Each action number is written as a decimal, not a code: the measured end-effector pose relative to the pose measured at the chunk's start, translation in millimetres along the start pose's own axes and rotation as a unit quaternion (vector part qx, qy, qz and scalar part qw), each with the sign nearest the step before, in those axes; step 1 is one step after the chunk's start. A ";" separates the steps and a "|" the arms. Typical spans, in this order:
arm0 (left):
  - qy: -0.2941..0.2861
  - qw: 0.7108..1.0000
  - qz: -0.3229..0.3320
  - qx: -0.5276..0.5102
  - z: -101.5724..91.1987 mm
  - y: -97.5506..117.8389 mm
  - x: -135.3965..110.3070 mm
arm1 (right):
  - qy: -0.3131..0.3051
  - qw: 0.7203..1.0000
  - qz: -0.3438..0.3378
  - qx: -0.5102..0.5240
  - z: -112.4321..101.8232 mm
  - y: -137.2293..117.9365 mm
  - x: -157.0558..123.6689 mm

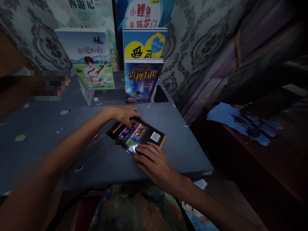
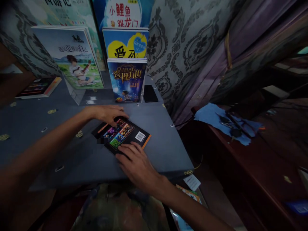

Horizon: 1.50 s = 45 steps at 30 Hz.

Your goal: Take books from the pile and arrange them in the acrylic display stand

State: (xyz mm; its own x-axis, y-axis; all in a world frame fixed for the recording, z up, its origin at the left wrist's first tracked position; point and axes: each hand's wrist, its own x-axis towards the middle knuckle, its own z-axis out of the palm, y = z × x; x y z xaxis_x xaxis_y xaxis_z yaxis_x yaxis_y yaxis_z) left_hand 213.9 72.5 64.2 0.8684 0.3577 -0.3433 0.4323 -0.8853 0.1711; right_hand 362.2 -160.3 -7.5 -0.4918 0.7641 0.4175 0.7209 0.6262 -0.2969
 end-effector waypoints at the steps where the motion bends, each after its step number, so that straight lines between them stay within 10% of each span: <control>1: -0.013 1.000 -0.007 -0.016 -2.8 -1.8 -3.8 | 0.005 1.000 -0.002 0.001 -0.4 2.7 0.3; 8: -0.049 0.996 -0.045 -0.062 -9.5 -3.6 -29.9 | 0.016 0.999 0.002 0.038 -2.4 24.2 3.4; 15: 0.058 0.992 -0.070 -0.087 -18.7 1.4 -51.5 | 0.078 0.977 0.190 0.052 -2.6 76.9 2.7; 22: 0.191 0.978 -0.077 0.032 -23.3 16.1 -60.9 | 0.148 0.888 0.270 0.342 -12.5 99.5 20.3; 25: 0.253 0.961 -0.063 0.093 -20.8 22.9 -63.7 | 0.188 0.884 0.247 0.349 -21.7 97.9 26.6; 31: 0.370 0.908 -0.038 0.194 -10.9 24.5 -66.1 | 0.238 0.966 0.078 0.070 -47.7 80.2 18.2; 36: 0.350 0.902 -0.041 0.249 21.6 14.6 -62.2 | 0.193 0.973 -0.075 -0.101 -39.1 67.0 12.7; 45: 0.289 0.941 -0.090 0.155 69.5 -2.1 -60.8 | 0.024 0.990 -0.117 -0.078 -13.2 45.9 23.8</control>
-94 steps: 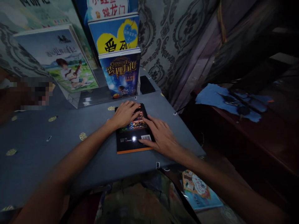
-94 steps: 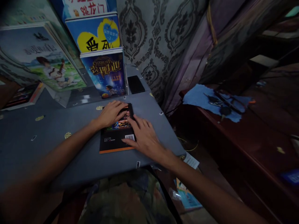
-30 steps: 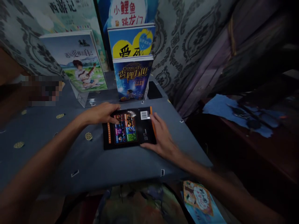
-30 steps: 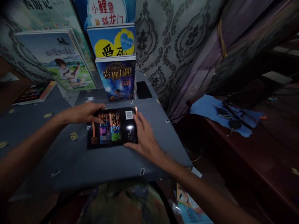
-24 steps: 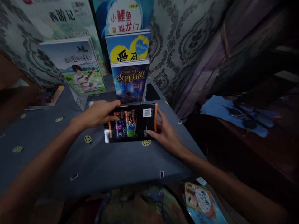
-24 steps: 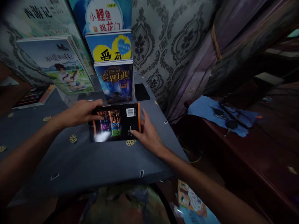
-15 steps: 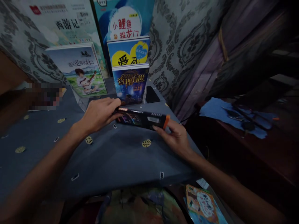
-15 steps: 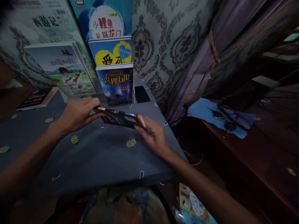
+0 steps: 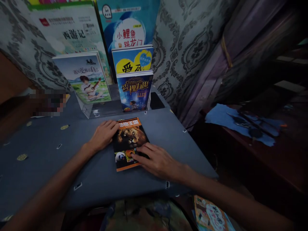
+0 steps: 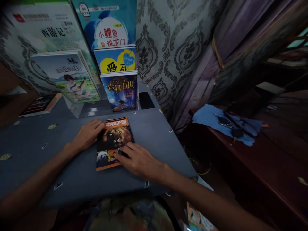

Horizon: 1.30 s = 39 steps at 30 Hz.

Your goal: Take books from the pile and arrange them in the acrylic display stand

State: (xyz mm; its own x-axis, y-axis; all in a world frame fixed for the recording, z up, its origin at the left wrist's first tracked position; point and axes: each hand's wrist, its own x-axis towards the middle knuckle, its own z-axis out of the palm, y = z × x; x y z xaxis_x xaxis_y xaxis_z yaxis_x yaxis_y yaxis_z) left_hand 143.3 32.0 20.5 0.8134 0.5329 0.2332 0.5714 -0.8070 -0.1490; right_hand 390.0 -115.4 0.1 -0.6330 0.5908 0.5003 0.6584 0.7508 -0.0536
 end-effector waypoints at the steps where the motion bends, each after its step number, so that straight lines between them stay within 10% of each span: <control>1: -0.001 1.000 -0.013 -0.014 0.5 -0.8 -0.1 | -0.019 1.000 0.006 0.011 -0.7 -1.6 2.7; 6: 0.009 0.995 -0.070 -0.065 3.3 -4.0 -1.0 | -0.103 0.993 0.003 0.060 -3.3 0.4 18.5; 18: 0.065 0.975 -0.148 -0.152 23.9 -9.5 -12.0 | -0.090 0.987 0.118 0.065 37.1 58.1 78.3; 39: 0.094 0.971 -0.136 -0.171 30.5 -8.8 -12.1 | 0.052 0.950 0.261 0.165 42.7 121.3 49.1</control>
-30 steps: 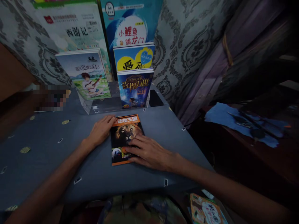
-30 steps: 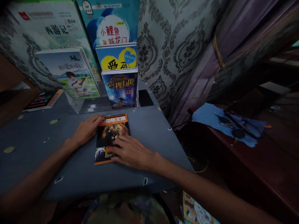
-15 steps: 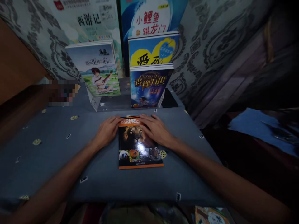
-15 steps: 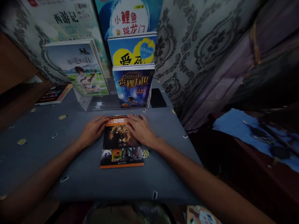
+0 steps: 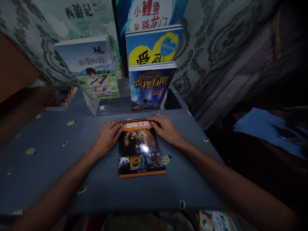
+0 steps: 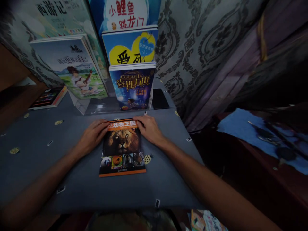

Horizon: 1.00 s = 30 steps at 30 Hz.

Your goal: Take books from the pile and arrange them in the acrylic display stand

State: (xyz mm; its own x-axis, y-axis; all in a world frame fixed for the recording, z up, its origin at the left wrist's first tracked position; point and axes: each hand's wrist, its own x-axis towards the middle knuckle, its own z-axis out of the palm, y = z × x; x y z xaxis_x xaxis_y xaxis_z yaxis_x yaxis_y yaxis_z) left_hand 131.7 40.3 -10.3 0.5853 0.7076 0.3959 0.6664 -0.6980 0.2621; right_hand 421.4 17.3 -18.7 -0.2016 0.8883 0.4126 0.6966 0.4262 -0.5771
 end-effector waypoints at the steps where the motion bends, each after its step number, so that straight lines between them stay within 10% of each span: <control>1: 0.001 1.000 0.002 0.003 1.3 0.7 0.4 | 0.000 1.000 0.006 0.008 -0.1 0.7 -0.1; 19: -0.082 0.990 0.112 0.008 34.8 29.1 72.3 | 0.009 0.988 0.064 0.140 3.9 12.3 3.8; 30: -0.090 0.986 0.141 -0.016 33.2 35.2 62.9 | 0.007 0.995 0.054 0.082 2.4 8.8 4.2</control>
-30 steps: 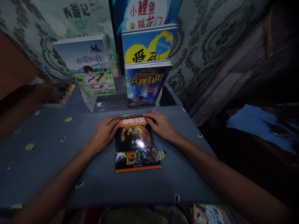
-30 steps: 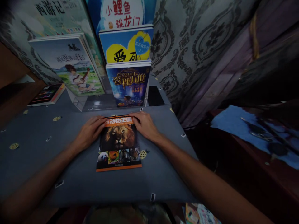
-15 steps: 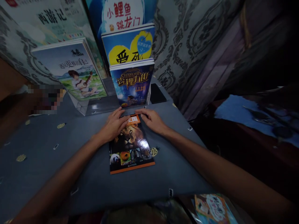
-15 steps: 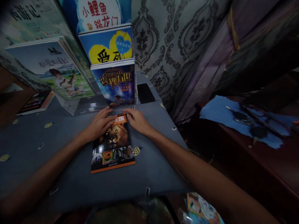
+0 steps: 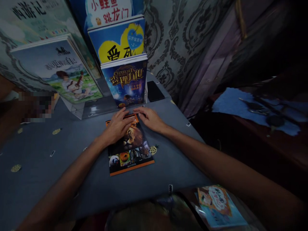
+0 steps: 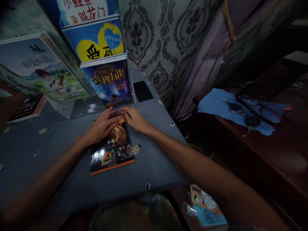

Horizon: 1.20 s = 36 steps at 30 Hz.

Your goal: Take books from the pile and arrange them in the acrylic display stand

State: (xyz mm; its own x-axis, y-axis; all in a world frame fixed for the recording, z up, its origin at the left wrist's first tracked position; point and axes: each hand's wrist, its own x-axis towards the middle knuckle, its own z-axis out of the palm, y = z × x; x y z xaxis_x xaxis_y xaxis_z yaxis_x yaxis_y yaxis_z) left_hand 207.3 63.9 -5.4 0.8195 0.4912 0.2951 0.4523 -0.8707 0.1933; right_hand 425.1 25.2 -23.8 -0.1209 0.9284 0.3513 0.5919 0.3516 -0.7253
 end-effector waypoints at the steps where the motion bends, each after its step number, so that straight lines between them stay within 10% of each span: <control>1: -0.003 1.000 0.006 -0.005 -1.3 3.3 -1.9 | 0.001 1.000 -0.001 -0.005 -0.3 -1.4 -0.3; 18: -0.142 0.986 0.083 0.014 -29.6 86.4 -52.8 | 0.009 0.999 -0.020 -0.033 1.1 -5.0 -3.1; 36: -0.134 0.986 0.081 0.061 -14.7 66.5 -29.4 | -0.002 1.000 -0.024 -0.008 -2.1 7.7 0.0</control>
State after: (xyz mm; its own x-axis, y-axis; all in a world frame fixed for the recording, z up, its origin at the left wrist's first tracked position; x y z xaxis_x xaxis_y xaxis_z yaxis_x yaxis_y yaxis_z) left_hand 208.1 -8.1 12.5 0.9405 0.3360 0.0510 0.3339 -0.9415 0.0455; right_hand 431.3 27.6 -28.1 -0.1533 0.9109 0.3830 0.5985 0.3940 -0.6976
